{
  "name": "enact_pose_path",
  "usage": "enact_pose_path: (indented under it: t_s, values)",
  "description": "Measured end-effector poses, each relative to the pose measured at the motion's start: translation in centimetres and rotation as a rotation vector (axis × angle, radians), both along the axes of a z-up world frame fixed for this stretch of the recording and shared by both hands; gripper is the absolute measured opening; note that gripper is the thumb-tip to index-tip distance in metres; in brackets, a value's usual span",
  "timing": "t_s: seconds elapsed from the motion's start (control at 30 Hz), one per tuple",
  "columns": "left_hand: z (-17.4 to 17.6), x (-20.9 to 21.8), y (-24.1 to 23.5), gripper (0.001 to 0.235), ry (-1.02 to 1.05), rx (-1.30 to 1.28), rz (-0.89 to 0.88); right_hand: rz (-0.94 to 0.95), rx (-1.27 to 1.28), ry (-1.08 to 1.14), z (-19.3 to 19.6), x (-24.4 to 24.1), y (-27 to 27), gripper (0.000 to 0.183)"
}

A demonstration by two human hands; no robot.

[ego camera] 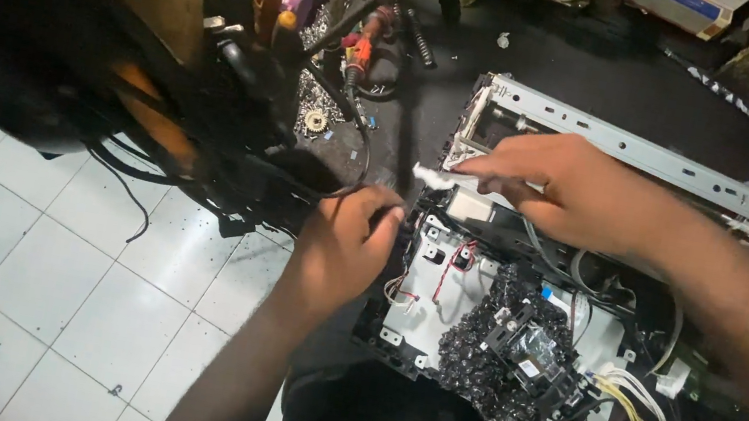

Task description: The person handles a small black electronic component, removes it from bubble wrap, and places it into a larger white device chassis. They then connect a white ribbon cable to the component and adjust the assembly within the chassis.

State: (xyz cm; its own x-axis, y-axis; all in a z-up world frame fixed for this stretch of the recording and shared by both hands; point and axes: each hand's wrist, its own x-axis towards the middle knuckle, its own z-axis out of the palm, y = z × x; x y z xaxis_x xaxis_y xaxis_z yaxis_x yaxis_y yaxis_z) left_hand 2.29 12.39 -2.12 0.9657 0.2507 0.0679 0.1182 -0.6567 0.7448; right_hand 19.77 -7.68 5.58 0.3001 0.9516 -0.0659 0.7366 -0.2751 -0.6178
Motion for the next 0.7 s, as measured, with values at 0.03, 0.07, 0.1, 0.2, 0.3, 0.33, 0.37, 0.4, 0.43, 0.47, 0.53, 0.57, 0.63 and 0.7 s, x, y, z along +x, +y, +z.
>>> enact_pose_path:
  t_s: [0.03, 0.07, 0.1, 0.2, 0.3, 0.33, 0.37, 0.4, 0.43, 0.47, 0.53, 0.57, 0.63, 0.7]
  values:
    - [0.5, 0.0, -0.1, 0.018, -0.020, -0.077, 0.033, -0.009, -0.097, -0.053, -0.4, 0.0, 0.0, 0.068]
    - [0.4, 0.2, -0.1, 0.018, -0.020, -0.076, 0.034, -0.009, -0.095, -0.053, 0.1, -0.7, 0.2, 0.068]
    - [0.4, 0.2, -0.1, 0.020, -0.047, -0.073, 0.075, -0.025, -0.065, -0.042, 0.5, -1.5, 0.4, 0.053]
    - [0.5, 0.6, -0.1, 0.023, -0.117, -0.076, 0.149, -0.032, -0.072, -0.069, 0.6, -2.0, 0.6, 0.039]
    - [0.4, 0.8, -0.1, 0.022, -0.226, -0.010, 0.219, -0.005, -0.179, -0.188, 0.6, -1.9, 0.7, 0.039]
    - [0.4, 0.9, -0.1, 0.022, -0.295, 0.062, 0.250, 0.006, -0.249, -0.270, 0.7, -1.8, 0.8, 0.040]
    - [0.4, 0.9, -0.2, 0.022, -0.295, 0.062, 0.252, 0.008, -0.249, -0.271, 0.4, -1.6, 0.8, 0.040]
    - [0.3, 0.9, -0.2, 0.022, -0.322, 0.081, 0.267, 0.002, -0.301, -0.325, 0.0, -1.4, 0.8, 0.039]
    - [0.3, 0.9, -0.3, 0.023, -0.349, 0.099, 0.281, -0.007, -0.353, -0.379, -0.3, -1.2, 0.8, 0.040]
    - [0.1, 1.0, -0.3, 0.023, -0.349, 0.099, 0.281, -0.007, -0.354, -0.380, -0.3, -1.1, 1.1, 0.040]
    - [-0.4, 1.0, -0.6, 0.022, -0.381, 0.129, 0.311, -0.027, -0.459, -0.438, -0.5, -1.3, 1.6, 0.032]
    - [0.0, 0.9, -0.7, 0.022, -0.381, 0.129, 0.307, -0.031, -0.459, -0.437, -0.6, -1.6, 2.1, 0.032]
    - [0.9, 0.7, -1.0, 0.041, -0.391, 0.187, 0.283, -0.053, -0.524, -0.421, -0.6, -2.3, 2.9, 0.027]
    - [0.4, 0.9, -1.1, 0.039, -0.395, 0.200, 0.278, -0.021, -0.498, -0.441, -0.4, -2.1, 3.1, 0.028]
